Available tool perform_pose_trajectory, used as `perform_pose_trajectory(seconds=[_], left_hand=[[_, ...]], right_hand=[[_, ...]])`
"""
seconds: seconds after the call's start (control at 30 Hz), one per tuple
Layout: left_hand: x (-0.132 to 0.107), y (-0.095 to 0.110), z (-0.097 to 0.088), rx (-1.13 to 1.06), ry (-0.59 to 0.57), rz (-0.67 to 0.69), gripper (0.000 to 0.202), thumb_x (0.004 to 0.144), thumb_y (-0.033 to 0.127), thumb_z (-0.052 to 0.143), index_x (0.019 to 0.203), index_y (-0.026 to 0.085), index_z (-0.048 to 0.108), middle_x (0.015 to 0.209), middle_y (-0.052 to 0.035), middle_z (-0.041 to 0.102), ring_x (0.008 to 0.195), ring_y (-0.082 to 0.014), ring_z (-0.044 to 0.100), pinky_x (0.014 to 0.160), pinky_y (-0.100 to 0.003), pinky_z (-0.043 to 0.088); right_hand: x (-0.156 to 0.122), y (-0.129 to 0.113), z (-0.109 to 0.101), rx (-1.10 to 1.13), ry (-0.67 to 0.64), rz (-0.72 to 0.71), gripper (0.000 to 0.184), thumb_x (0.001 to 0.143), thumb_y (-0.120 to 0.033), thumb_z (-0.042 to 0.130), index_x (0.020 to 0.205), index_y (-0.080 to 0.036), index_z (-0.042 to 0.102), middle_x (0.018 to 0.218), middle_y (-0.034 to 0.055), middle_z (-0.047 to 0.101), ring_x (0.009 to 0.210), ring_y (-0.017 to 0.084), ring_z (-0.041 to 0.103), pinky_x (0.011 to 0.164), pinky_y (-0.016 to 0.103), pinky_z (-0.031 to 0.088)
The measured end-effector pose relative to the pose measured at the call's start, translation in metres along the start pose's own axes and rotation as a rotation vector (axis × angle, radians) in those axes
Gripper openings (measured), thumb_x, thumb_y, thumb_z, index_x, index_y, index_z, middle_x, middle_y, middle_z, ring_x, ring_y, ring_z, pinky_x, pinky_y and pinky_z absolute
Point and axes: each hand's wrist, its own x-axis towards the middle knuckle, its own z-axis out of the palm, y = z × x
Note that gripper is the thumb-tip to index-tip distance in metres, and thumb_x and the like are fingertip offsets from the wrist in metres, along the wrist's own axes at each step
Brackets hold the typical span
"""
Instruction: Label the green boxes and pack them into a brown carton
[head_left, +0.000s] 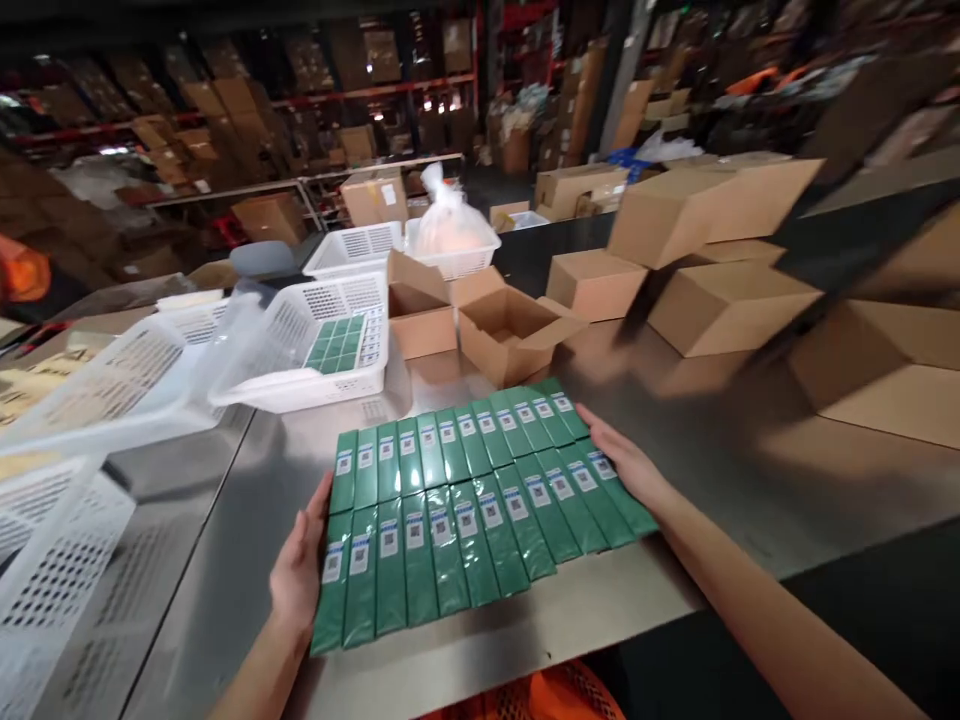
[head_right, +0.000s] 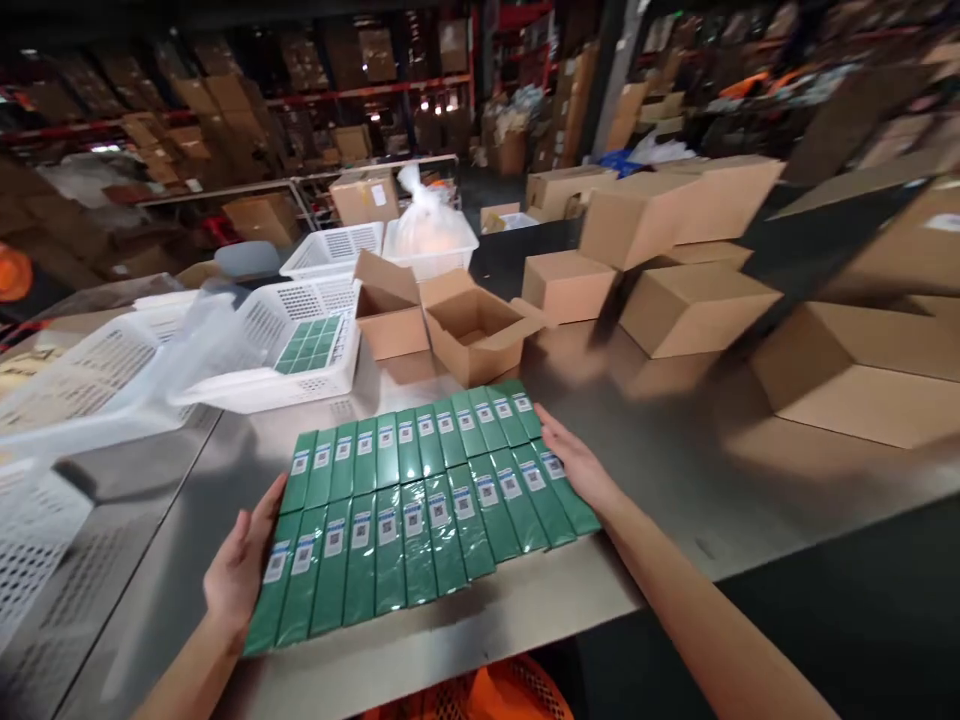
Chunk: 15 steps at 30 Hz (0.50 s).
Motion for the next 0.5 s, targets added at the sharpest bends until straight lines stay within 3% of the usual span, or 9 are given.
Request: perform_pose_trajectory(seconds=[0.2,0.33,0.4,0.5], left_hand=[[0.032,0.003,-0.005,0.043,-0.026,-0.015,0.054,0.077,0.054,0.065,0.127,0.034,0.063,0.146,0.0098,0.05,0.149,-0.0246,0.018,0.124,-0.037,0.015],[0.043,0.009,-0.012,0.021,-0.112,-0.006,0.06,0.078,0.049,0.064,0.136,0.034,0.057,0.143,0.0057,0.054,0.148,-0.0256,0.021,0.123,-0.04,0.019],[0.042,0.014,-0.016,-0.05,-0.12,-0.02,0.069,0.08,0.055,0.057,0.143,0.028,0.049,0.14,-0.0009,0.057,0.146,-0.0265,0.026,0.122,-0.041,0.022],[0.039,0.02,-0.02,-0.213,-0.128,0.01,0.083,0.082,0.057,0.049,0.153,0.016,0.031,0.135,-0.0107,0.061,0.139,-0.0272,0.04,0.122,-0.041,0.024]], right_hand=[[0.015,-0.004,0.011,-0.061,-0.002,-0.059,0.08,0.076,-0.076,0.055,0.142,-0.031,0.049,0.143,0.0034,0.054,0.128,0.032,0.054,0.109,0.051,0.043],[0.015,-0.019,0.008,-0.23,0.033,-0.158,0.082,0.074,-0.071,0.062,0.139,-0.023,0.05,0.147,0.0122,0.048,0.136,0.036,0.042,0.114,0.059,0.031],[0.016,-0.039,0.007,-0.438,0.175,-0.297,0.08,0.078,-0.065,0.061,0.14,-0.017,0.045,0.147,0.0187,0.044,0.138,0.039,0.038,0.113,0.063,0.028],[0.018,-0.082,0.022,-0.668,0.418,-0.687,0.069,0.086,-0.053,0.056,0.14,-0.013,0.042,0.139,0.0228,0.047,0.129,0.038,0.047,0.107,0.061,0.037]])
